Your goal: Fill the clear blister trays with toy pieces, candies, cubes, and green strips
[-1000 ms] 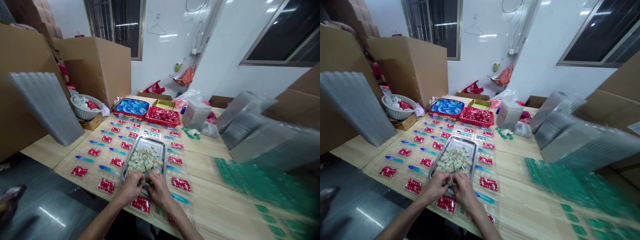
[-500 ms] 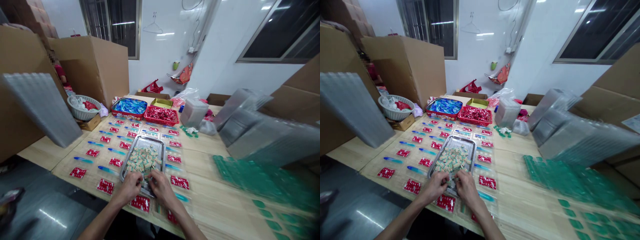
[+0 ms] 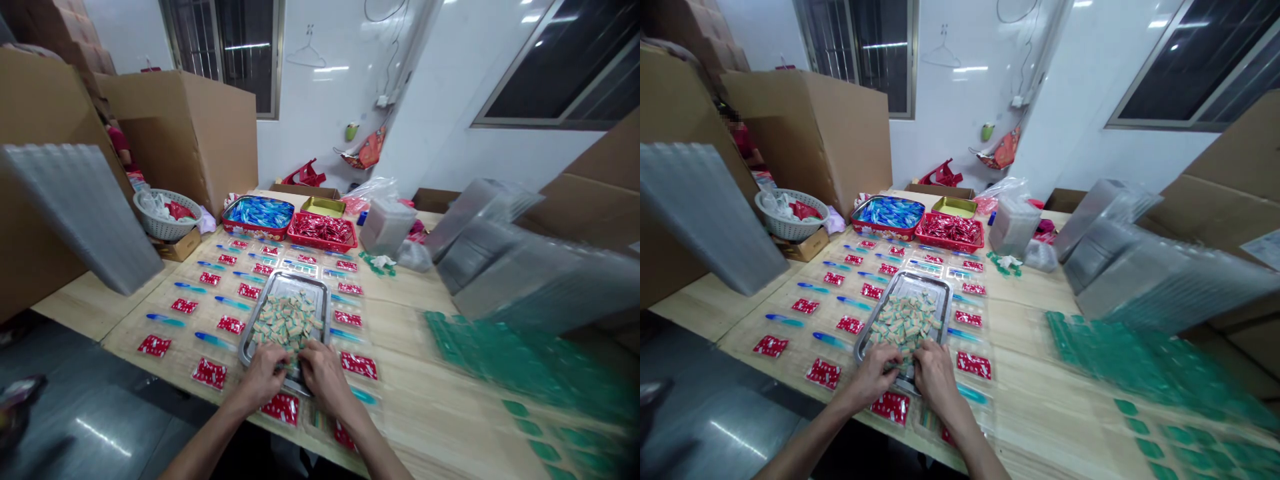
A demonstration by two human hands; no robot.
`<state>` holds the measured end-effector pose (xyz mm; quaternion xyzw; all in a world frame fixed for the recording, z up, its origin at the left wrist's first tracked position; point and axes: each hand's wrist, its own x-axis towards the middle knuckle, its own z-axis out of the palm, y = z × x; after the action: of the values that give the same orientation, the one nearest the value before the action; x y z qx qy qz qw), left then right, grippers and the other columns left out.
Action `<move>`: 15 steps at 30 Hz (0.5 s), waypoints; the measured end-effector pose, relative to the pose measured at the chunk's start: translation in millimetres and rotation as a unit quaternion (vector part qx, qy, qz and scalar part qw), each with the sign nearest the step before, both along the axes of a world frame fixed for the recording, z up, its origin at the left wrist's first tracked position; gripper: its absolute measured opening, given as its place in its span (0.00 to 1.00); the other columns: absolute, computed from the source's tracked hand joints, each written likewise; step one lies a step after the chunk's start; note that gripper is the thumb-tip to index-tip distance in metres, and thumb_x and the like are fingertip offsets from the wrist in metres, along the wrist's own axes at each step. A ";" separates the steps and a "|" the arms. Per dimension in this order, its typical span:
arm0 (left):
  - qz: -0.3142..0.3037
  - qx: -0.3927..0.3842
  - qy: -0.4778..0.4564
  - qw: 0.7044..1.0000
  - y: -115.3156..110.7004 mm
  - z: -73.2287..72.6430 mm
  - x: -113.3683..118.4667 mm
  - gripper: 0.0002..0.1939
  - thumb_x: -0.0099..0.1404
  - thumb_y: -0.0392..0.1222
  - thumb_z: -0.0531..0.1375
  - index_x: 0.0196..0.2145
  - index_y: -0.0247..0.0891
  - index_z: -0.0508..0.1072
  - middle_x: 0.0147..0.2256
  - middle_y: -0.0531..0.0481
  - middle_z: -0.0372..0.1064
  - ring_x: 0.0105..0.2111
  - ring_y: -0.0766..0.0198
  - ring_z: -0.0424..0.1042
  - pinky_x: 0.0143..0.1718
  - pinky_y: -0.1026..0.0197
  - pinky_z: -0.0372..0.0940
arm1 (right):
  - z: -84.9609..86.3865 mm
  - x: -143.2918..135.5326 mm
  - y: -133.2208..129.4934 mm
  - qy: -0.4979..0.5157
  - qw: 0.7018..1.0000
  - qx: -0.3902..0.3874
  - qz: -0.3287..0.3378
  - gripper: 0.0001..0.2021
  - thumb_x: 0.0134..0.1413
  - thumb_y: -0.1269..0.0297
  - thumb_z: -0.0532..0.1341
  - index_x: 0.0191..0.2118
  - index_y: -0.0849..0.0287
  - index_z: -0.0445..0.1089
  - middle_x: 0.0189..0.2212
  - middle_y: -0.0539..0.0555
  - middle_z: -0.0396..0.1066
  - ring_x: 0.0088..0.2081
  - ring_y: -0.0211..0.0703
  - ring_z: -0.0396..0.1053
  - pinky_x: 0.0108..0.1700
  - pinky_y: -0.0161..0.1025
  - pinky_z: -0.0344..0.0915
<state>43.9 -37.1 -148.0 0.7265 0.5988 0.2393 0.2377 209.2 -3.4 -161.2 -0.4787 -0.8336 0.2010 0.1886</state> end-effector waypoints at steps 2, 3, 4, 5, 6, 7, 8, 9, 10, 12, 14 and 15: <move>-0.003 -0.001 -0.005 1.000 -0.4 -0.3 0.4 0.11 0.51 0.27 0.55 0.29 0.39 0.72 0.33 0.49 0.73 0.40 0.58 0.68 0.50 0.53 0.57 | -0.2 2.9 0.3 0.037 0.999 -0.025 -0.015 0.12 0.50 0.76 0.54 0.31 0.58 0.74 0.33 0.55 0.74 0.38 0.46 0.69 0.42 0.39 0.58; -0.003 -0.003 -0.005 1.000 -0.7 -0.2 0.5 0.11 0.51 0.26 0.55 0.29 0.39 0.72 0.33 0.50 0.73 0.40 0.58 0.68 0.51 0.52 0.56 | -0.8 4.2 0.3 0.060 0.997 -0.042 -0.027 0.12 0.49 0.76 0.54 0.32 0.58 0.75 0.31 0.54 0.74 0.37 0.45 0.70 0.40 0.38 0.59; -0.003 -0.003 -0.004 1.000 -0.9 -0.1 0.4 0.11 0.51 0.26 0.55 0.28 0.40 0.72 0.33 0.50 0.73 0.41 0.58 0.68 0.53 0.51 0.55 | -1.6 5.0 0.2 0.081 0.994 -0.060 -0.037 0.12 0.48 0.77 0.55 0.32 0.58 0.75 0.30 0.54 0.74 0.35 0.44 0.70 0.39 0.37 0.60; -0.003 -0.001 -0.005 1.000 -1.1 -0.1 0.2 0.12 0.51 0.26 0.55 0.28 0.40 0.72 0.33 0.50 0.73 0.41 0.58 0.68 0.54 0.49 0.53 | -2.3 5.0 0.0 0.099 0.991 -0.075 -0.044 0.13 0.47 0.77 0.55 0.32 0.58 0.75 0.29 0.53 0.75 0.33 0.44 0.71 0.37 0.36 0.60; -0.004 0.002 -0.007 1.000 -1.3 -0.5 -0.1 0.12 0.51 0.26 0.55 0.28 0.40 0.72 0.34 0.50 0.73 0.42 0.58 0.68 0.56 0.48 0.51 | -2.9 4.2 -0.3 0.111 0.989 -0.083 -0.048 0.12 0.47 0.76 0.55 0.32 0.58 0.75 0.28 0.52 0.75 0.33 0.44 0.71 0.37 0.35 0.60; -0.007 0.006 -0.010 1.000 -1.5 -1.2 -0.6 0.12 0.51 0.26 0.55 0.28 0.41 0.72 0.34 0.50 0.72 0.42 0.58 0.68 0.57 0.47 0.50 | -3.2 2.6 -0.8 0.117 0.989 -0.082 -0.047 0.12 0.47 0.76 0.55 0.32 0.58 0.75 0.28 0.52 0.75 0.33 0.44 0.71 0.36 0.35 0.61; -0.008 0.011 -0.014 1.000 -1.7 -2.2 -1.2 0.12 0.51 0.26 0.55 0.28 0.41 0.73 0.35 0.50 0.72 0.43 0.58 0.67 0.58 0.46 0.49 | -3.3 0.4 -1.2 0.117 0.989 -0.075 -0.043 0.12 0.47 0.76 0.55 0.31 0.58 0.76 0.29 0.52 0.75 0.33 0.44 0.71 0.36 0.35 0.61; -0.009 0.016 -0.017 1.000 -1.8 -3.5 -1.8 0.12 0.50 0.26 0.55 0.28 0.41 0.73 0.36 0.49 0.71 0.43 0.58 0.67 0.58 0.47 0.49 | -3.1 -2.4 -1.7 0.116 0.990 -0.065 -0.037 0.13 0.47 0.75 0.55 0.31 0.58 0.76 0.29 0.53 0.75 0.33 0.44 0.71 0.37 0.35 0.61; -0.010 0.021 -0.021 1.000 -1.8 -5.0 -2.5 0.12 0.50 0.26 0.55 0.28 0.40 0.73 0.37 0.49 0.71 0.44 0.58 0.67 0.57 0.47 0.50 | -2.7 -5.3 -2.2 0.114 0.992 -0.055 -0.028 0.13 0.47 0.75 0.54 0.32 0.57 0.76 0.30 0.53 0.75 0.34 0.44 0.71 0.37 0.36 0.61; -0.010 0.032 -0.029 0.999 -1.9 -8.1 -3.6 0.13 0.50 0.26 0.55 0.28 0.40 0.73 0.40 0.47 0.71 0.46 0.57 0.66 0.57 0.48 0.51 | -1.5 -10.5 -3.1 0.108 0.993 -0.044 -0.006 0.16 0.48 0.76 0.53 0.33 0.56 0.77 0.31 0.53 0.76 0.35 0.43 0.71 0.37 0.36 0.60; -0.012 0.038 -0.038 0.998 -1.8 -10.3 -4.3 0.13 0.49 0.26 0.55 0.28 0.40 0.73 0.41 0.48 0.72 0.46 0.57 0.66 0.57 0.49 0.50 | -0.4 -13.3 -3.7 0.098 0.994 -0.046 0.017 0.17 0.47 0.78 0.52 0.32 0.56 0.76 0.31 0.53 0.76 0.35 0.44 0.71 0.38 0.36 0.60; -0.014 0.037 -0.040 0.998 -1.7 -10.8 -4.4 0.13 0.49 0.26 0.55 0.28 0.40 0.73 0.39 0.49 0.73 0.45 0.57 0.67 0.58 0.48 0.48 | 0.1 -13.6 -3.9 0.090 0.994 -0.049 0.030 0.17 0.46 0.78 0.52 0.32 0.56 0.76 0.31 0.53 0.76 0.35 0.44 0.71 0.38 0.36 0.59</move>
<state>39.5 -38.8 -158.8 0.7328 0.5697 0.2867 0.2374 195.6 -7.3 -161.2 -0.4422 -0.8162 0.2894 0.2335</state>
